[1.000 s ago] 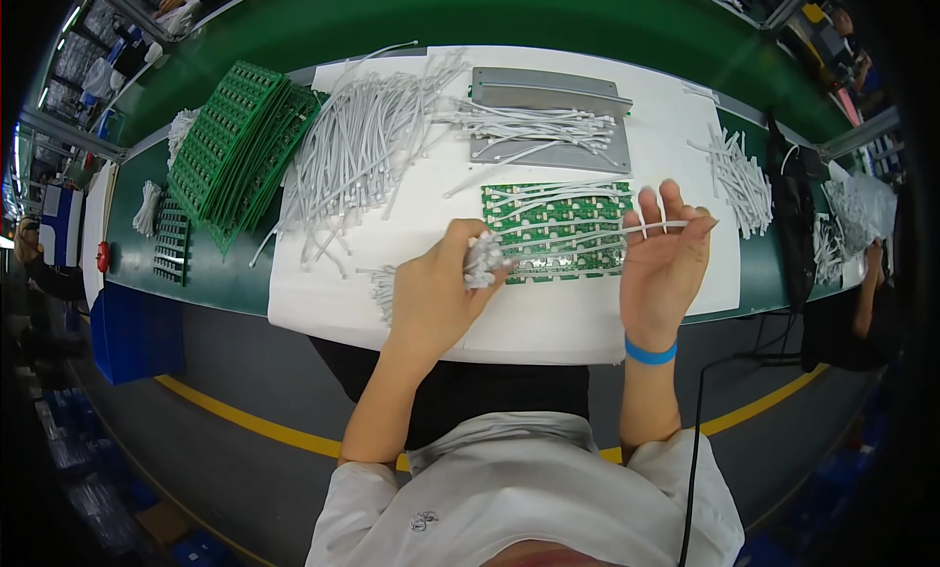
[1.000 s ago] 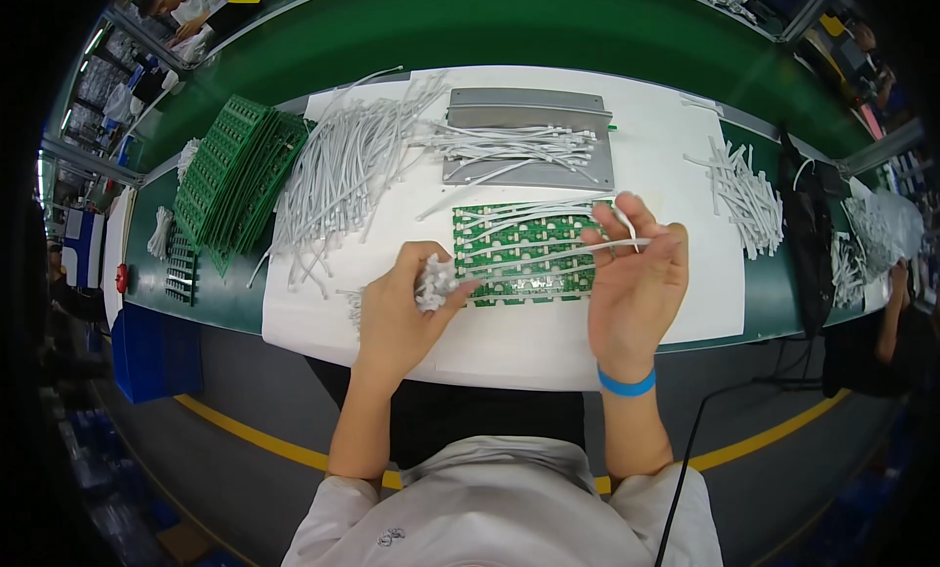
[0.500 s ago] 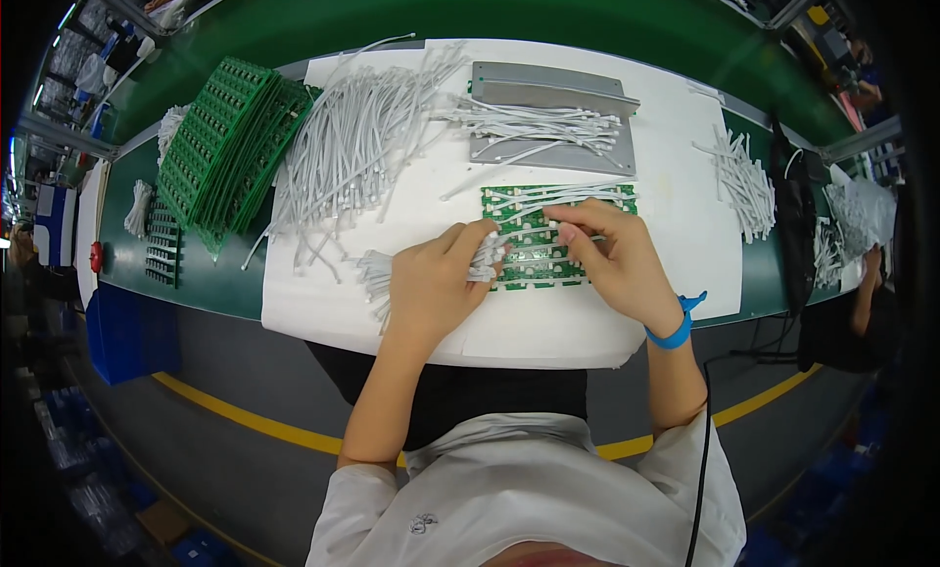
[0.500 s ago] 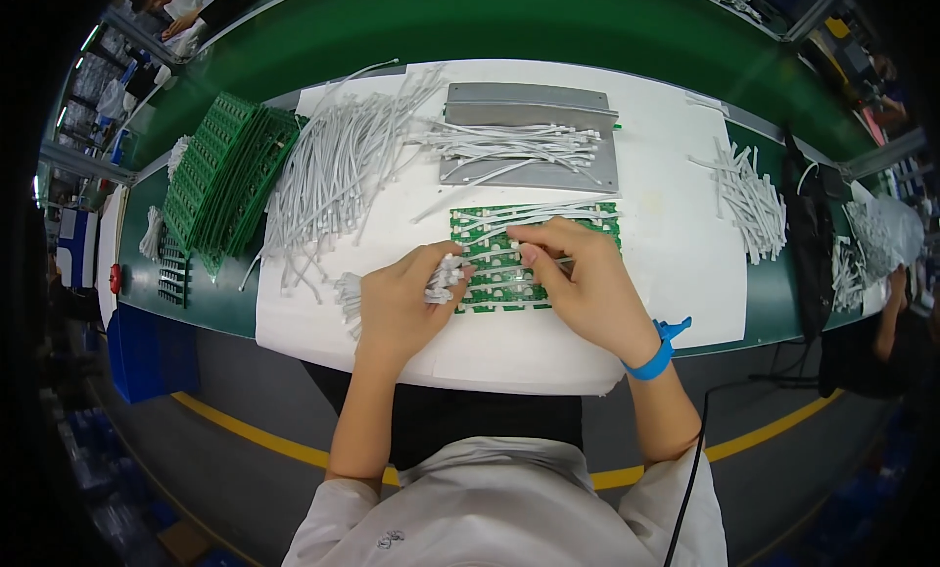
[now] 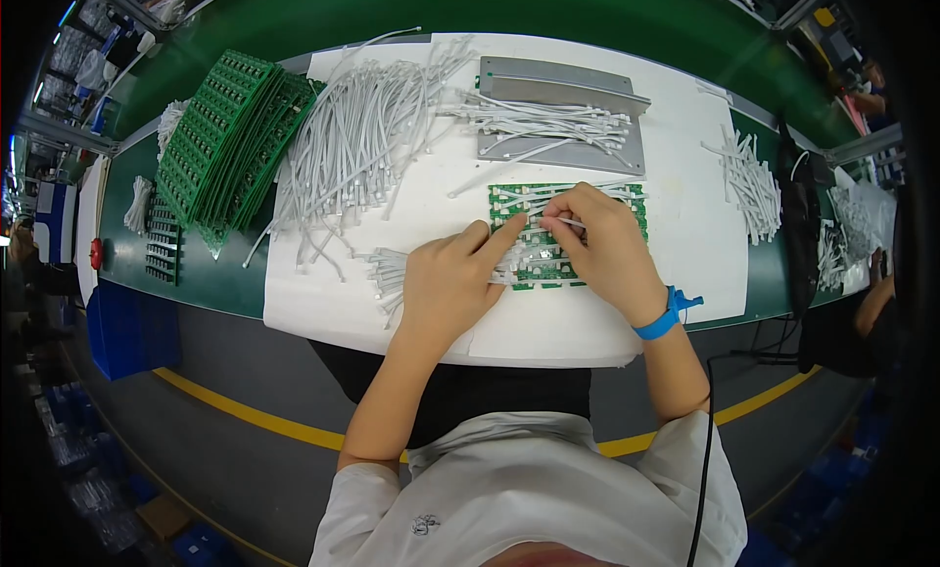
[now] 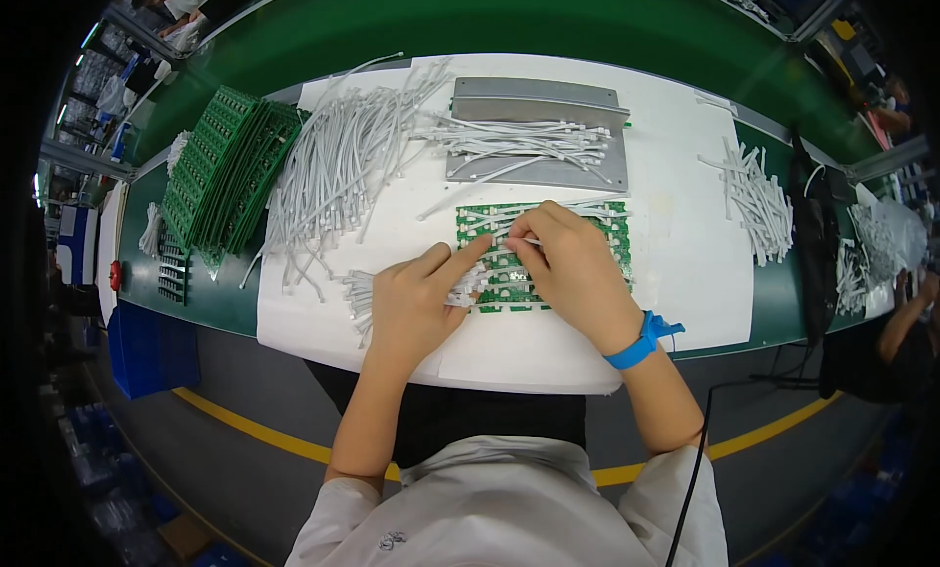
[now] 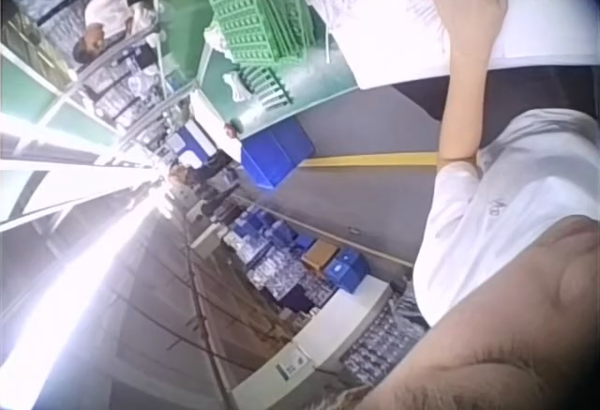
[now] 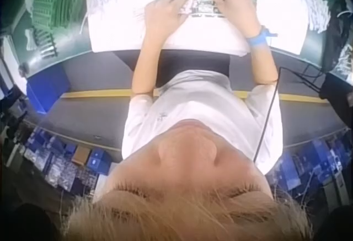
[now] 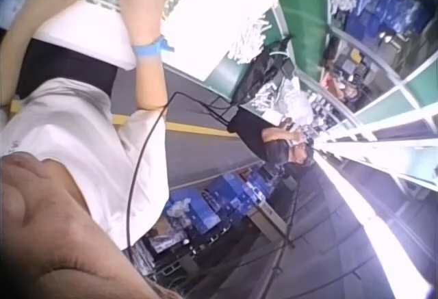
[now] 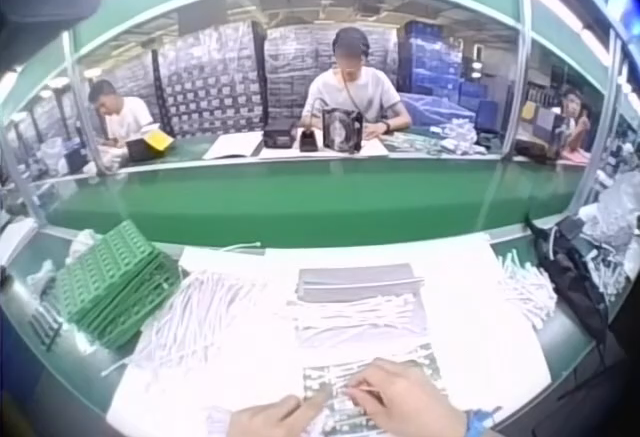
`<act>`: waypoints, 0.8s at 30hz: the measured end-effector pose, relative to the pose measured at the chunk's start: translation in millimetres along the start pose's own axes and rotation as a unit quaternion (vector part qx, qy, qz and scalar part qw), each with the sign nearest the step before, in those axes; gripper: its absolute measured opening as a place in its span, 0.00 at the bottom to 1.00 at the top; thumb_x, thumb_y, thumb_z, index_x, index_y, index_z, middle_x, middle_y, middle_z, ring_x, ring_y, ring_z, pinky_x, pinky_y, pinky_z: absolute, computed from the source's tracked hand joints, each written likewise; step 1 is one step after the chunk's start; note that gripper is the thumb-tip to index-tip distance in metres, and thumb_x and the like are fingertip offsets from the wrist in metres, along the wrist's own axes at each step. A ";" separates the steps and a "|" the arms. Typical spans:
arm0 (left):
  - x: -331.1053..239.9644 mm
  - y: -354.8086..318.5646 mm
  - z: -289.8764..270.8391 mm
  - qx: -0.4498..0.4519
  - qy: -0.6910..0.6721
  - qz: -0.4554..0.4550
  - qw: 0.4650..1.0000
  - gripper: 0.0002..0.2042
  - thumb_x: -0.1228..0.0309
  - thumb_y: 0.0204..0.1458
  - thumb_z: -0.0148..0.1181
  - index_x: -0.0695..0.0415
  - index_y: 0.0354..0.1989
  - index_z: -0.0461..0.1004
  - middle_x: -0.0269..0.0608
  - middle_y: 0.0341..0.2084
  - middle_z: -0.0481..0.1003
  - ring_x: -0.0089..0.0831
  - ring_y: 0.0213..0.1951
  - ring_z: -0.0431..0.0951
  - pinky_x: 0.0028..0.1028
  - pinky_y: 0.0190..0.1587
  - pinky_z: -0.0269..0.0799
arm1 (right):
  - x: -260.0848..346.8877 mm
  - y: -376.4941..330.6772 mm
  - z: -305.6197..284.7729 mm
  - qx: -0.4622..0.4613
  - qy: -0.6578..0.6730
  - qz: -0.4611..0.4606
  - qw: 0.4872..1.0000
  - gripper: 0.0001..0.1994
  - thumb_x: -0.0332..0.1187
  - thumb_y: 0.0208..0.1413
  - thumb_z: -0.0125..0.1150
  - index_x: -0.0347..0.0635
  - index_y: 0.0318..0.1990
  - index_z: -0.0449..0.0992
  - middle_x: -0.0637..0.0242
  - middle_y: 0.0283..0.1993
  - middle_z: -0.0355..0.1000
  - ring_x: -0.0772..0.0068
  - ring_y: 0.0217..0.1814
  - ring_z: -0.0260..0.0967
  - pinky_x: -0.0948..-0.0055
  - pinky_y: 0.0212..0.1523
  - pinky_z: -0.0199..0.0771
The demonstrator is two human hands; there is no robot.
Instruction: Manually inserting wiring leads into an LED circuit board on a factory assembly line.
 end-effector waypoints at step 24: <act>-0.6 -1.0 0.7 0.038 0.038 0.005 0.999 0.37 0.75 0.33 0.68 0.46 0.62 0.78 0.33 0.28 0.71 0.32 0.27 0.77 0.33 0.30 0.75 | 6.7 -5.1 24.0 -0.082 -0.080 0.031 0.993 0.04 0.28 0.58 0.66 0.39 0.35 0.76 0.59 0.34 0.74 0.54 0.36 0.75 0.58 0.35 0.75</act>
Point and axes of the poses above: each hand's wrist, its own y-axis towards the middle knuckle, its own z-axis out of the palm, x = y × z, the point moved 1 cm from there along y, towards the middle knuckle
